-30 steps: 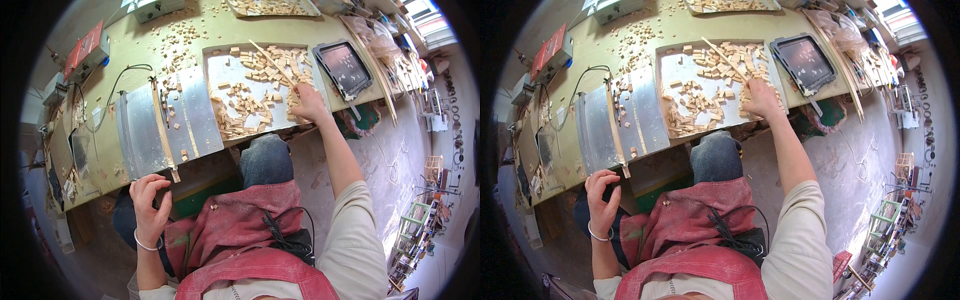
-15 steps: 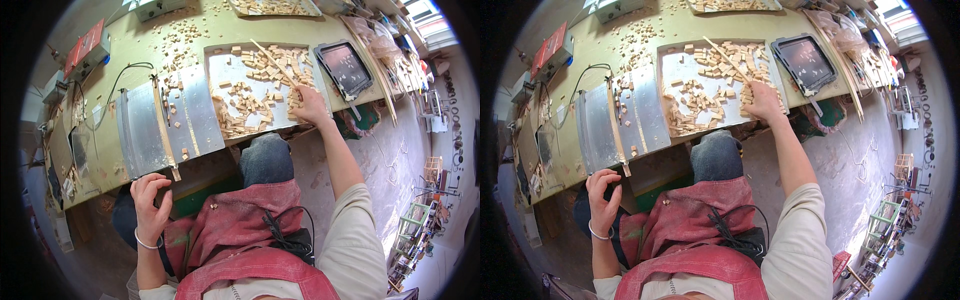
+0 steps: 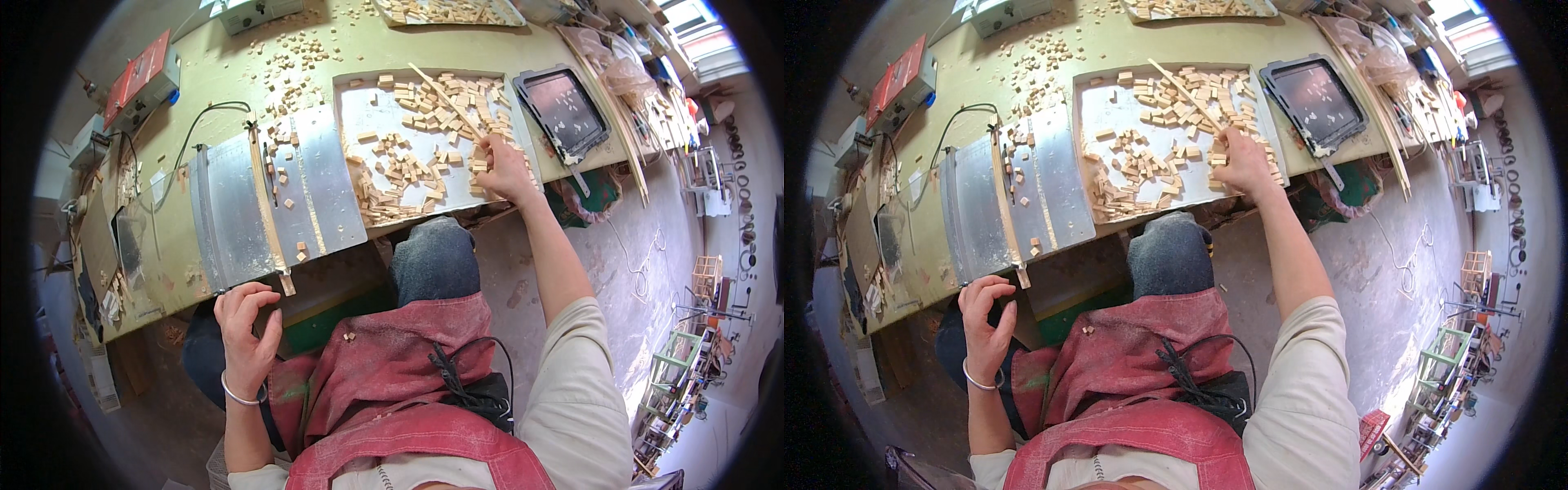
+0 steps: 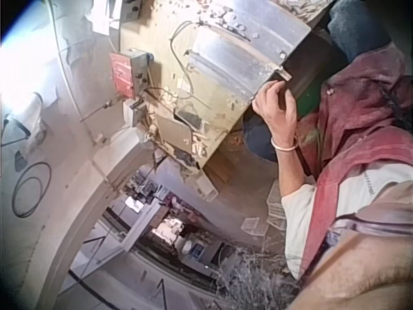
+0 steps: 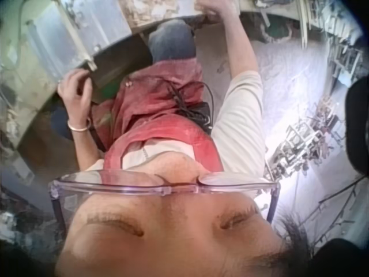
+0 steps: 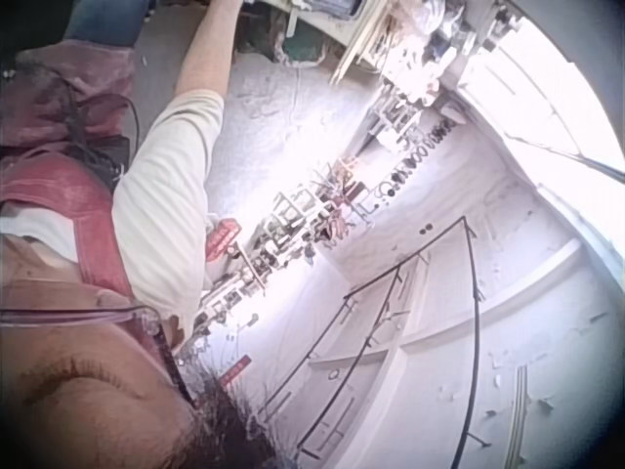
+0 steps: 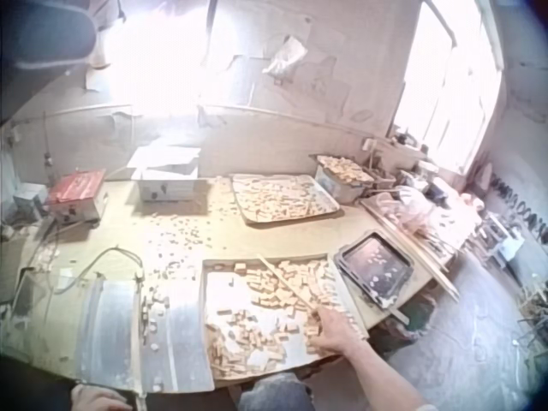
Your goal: The person uses a table saw to cut small wooden blocks into smaller pieces. They repeatedly pick up blocks, align them against the fence, push them through the blade, and place the cut pieces onto a tray.
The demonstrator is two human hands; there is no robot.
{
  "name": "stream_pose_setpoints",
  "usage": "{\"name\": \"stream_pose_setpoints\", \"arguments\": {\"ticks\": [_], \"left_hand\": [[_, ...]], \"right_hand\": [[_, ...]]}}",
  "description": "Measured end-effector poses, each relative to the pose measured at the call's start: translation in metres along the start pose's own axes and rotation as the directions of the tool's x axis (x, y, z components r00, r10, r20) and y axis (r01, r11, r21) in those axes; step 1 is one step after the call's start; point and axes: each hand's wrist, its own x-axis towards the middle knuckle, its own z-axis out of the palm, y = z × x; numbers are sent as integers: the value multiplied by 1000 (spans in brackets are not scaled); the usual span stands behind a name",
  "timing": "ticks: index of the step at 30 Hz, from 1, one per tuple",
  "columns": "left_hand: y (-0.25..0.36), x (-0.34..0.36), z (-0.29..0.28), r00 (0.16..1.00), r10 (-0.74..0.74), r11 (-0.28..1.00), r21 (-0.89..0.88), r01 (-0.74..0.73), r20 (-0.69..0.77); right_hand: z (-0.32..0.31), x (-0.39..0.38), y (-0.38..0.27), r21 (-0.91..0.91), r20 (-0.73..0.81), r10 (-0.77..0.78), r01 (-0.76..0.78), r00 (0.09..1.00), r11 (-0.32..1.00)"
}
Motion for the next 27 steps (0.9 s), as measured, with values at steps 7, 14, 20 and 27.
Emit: {"name": "stream_pose_setpoints", "arguments": {"ticks": [7, 14, 20, 27], "left_hand": [[-1, 0, 2, 999, 13, 1000, -13, -14, -43], [-3, -2, 2, 1000, 4, 1000, 2, -4, 0], [-1, 0, 3, 1000, 3, 1000, 0, -3, 2], [-4, -1, 2, 993, 10, 999, -30, -13, -116]], "right_hand": [[8, -1, 12, -47, -79, -101, 97, 992, 994], [11, 3, 14, -55, -59, -109, 106, 992, 993], [8, 1, 13, -9, -71, -57, 56, 996, 998], [-5, -13, -24, 200, -263, -216, 273, 940, 941]]}}
